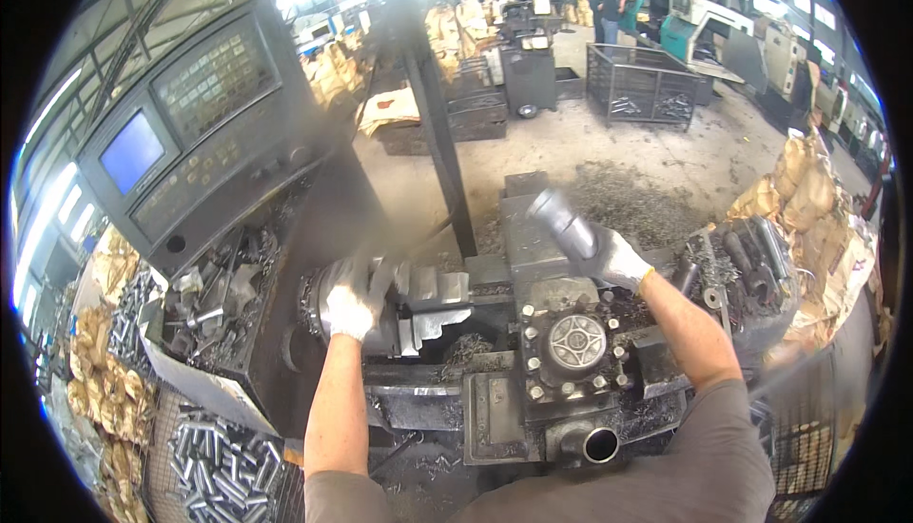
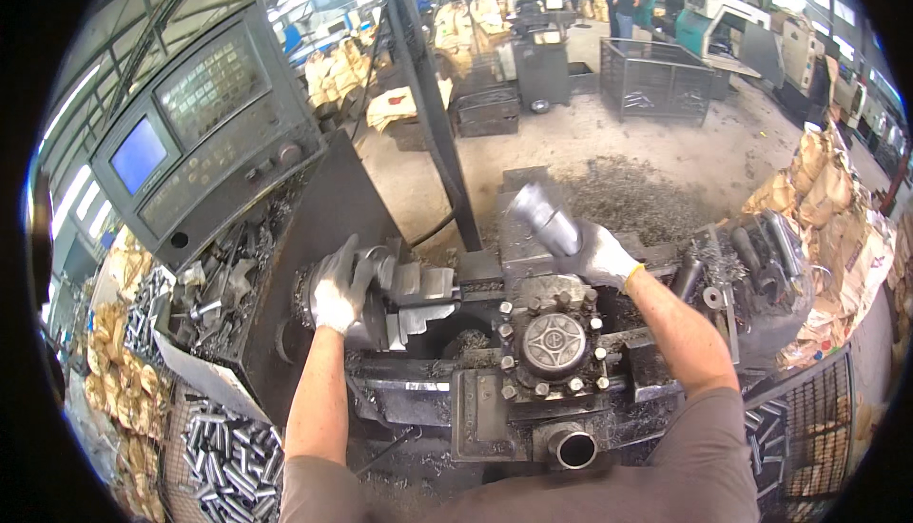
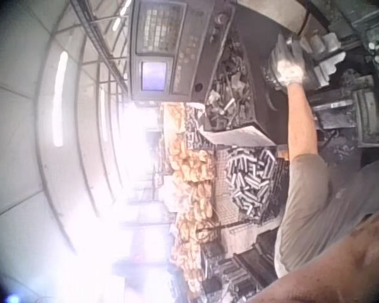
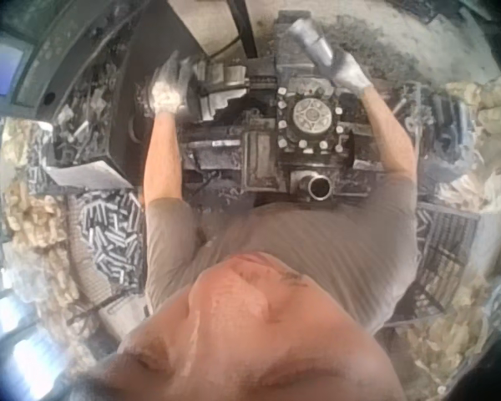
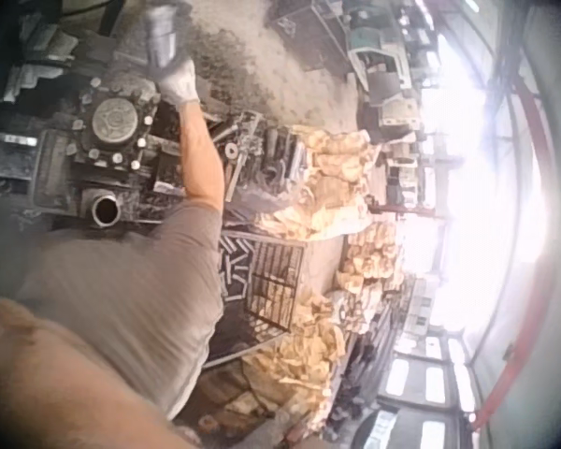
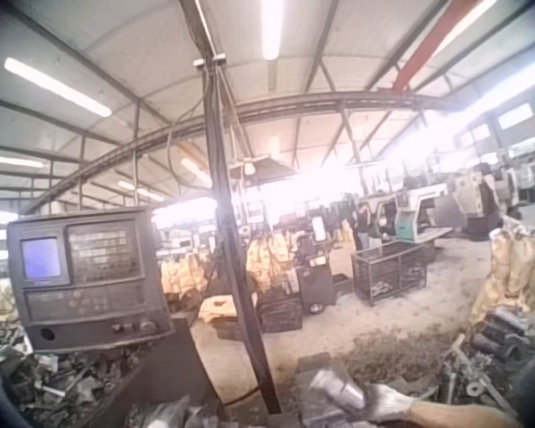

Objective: The person repeatedly picks up cylindrical metal tubes from a wire basket, inserts them into a lathe chuck, operates the machine, and removes the processed tubes. The cycle of loading, machining, and unloading is repeated continuously.

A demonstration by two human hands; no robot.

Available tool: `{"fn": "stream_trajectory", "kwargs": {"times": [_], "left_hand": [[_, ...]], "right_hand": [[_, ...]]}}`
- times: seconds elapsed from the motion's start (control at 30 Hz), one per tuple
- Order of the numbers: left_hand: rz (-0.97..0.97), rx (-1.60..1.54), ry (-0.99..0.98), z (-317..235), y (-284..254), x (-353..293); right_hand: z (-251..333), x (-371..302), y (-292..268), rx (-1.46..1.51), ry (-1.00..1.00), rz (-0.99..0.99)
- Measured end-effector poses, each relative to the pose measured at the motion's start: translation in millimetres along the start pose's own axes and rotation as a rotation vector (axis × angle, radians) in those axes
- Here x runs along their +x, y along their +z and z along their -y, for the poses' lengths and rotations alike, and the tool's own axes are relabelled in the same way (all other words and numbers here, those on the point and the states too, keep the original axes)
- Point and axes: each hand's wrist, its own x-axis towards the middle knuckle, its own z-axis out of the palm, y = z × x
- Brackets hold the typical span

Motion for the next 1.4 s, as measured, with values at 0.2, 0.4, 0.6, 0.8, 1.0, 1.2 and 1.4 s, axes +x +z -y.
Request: {"fn": "stream_trajectory", "kwargs": {"times": [0.2, 0.4, 0.6, 0.8, 1.0, 1.2, 1.4], "left_hand": [[-0.195, 0.045, 0.062, 12.4, 1.6, -44.2], [-0.052, -1.438, -0.169, -126.5, 4.6, -166.3], [0.292, -1.710, -1.229, -180.8, -24.9, -226.1], [0.491, -2.139, -1.203, -133.8, 90.1, -310.8], [0.592, -2.339, -1.137, -97.9, 90.4, -318.0], [0.727, -2.464, -1.083, -89.6, 71.6, -311.0], [0.722, -2.219, -1.161, -112.3, 35.9, -297.1]], "right_hand": [[141.8, -65.0, -57.2, -0.169, -0.125, -0.412], [244.1, -182.2, 30.5, -0.480, -0.543, -0.424], [205.5, -294.6, 141.1, -0.195, 0.124, 0.288], [119.8, -338.0, 219.2, 0.169, 0.467, 0.304], [80.0, -444.9, 44.5, 0.211, 0.562, 0.475], [-32.1, -565.9, -18.4, -0.563, 0.983, 0.080], [133.7, -330.6, 63.9, 0.182, 0.392, -0.110]]}}
